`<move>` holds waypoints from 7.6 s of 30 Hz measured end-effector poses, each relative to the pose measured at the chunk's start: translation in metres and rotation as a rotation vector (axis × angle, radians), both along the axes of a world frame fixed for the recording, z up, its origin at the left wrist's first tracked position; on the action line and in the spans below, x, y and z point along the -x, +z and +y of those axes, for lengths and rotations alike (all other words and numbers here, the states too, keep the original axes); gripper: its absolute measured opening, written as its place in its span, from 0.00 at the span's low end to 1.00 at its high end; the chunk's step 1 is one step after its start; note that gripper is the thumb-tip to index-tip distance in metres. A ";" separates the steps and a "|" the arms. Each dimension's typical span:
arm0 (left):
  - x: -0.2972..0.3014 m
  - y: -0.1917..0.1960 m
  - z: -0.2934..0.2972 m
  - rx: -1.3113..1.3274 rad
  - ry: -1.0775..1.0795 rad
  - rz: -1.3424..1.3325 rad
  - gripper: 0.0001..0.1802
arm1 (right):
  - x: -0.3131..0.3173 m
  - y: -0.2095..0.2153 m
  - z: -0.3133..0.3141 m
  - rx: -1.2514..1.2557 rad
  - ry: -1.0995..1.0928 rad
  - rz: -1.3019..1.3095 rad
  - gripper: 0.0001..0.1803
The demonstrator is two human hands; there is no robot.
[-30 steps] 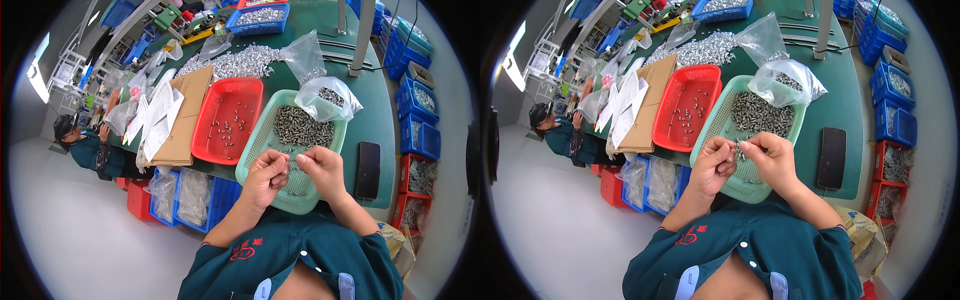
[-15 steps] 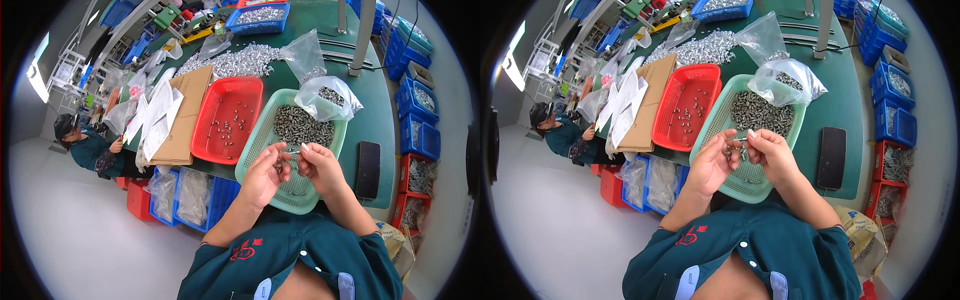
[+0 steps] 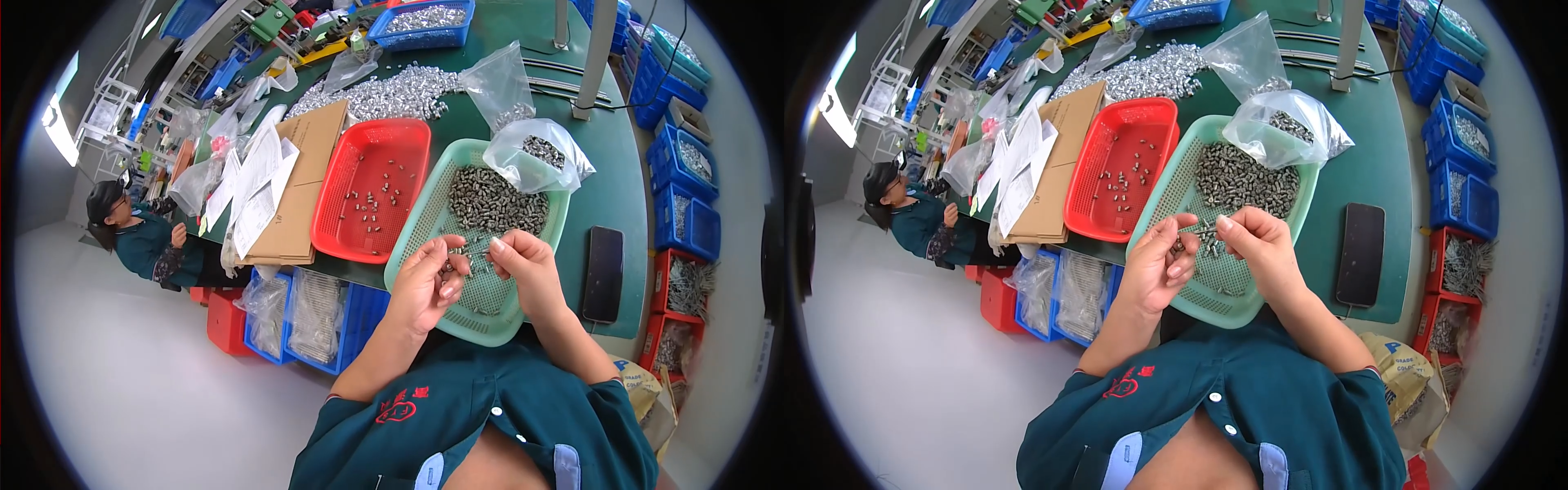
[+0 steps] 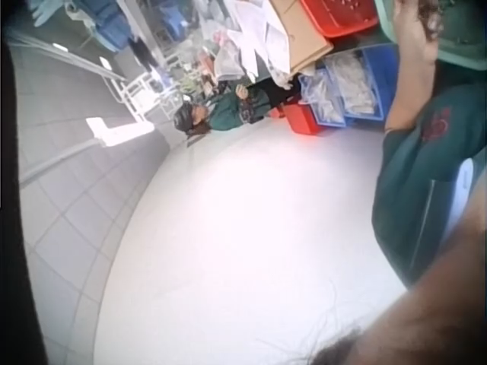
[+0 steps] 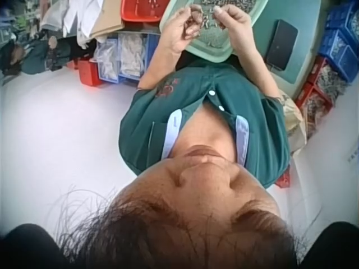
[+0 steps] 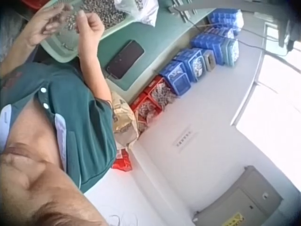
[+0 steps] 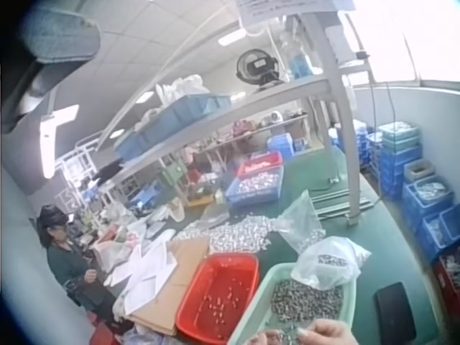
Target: Inspecting and sorting small metal components at an industrial workbench.
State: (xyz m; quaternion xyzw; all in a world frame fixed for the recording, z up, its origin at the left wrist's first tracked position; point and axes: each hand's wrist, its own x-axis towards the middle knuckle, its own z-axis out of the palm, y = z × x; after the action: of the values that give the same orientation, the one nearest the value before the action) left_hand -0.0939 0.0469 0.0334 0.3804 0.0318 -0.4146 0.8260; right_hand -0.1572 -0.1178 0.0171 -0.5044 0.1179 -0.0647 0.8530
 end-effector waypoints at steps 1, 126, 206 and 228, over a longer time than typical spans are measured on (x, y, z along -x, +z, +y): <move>0.001 0.001 0.000 -0.001 0.000 0.001 0.13 | 0.000 0.001 0.001 0.034 -0.007 -0.007 0.11; 0.007 0.006 -0.014 -0.054 0.031 -0.117 0.07 | 0.003 0.002 -0.002 0.382 -0.232 -0.118 0.10; -0.007 0.019 -0.017 0.125 0.005 -0.001 0.30 | 0.006 0.009 0.009 0.745 -0.240 -0.208 0.03; -0.007 0.017 -0.020 0.241 0.027 -0.034 0.24 | -0.003 0.000 0.007 -0.097 -0.025 0.000 0.09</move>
State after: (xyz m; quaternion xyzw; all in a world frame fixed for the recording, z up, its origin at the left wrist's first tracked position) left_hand -0.0872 0.0270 0.0501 0.2849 -0.0270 -0.3978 0.8717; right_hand -0.1546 -0.1108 0.0172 -0.4609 0.1271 -0.0697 0.8755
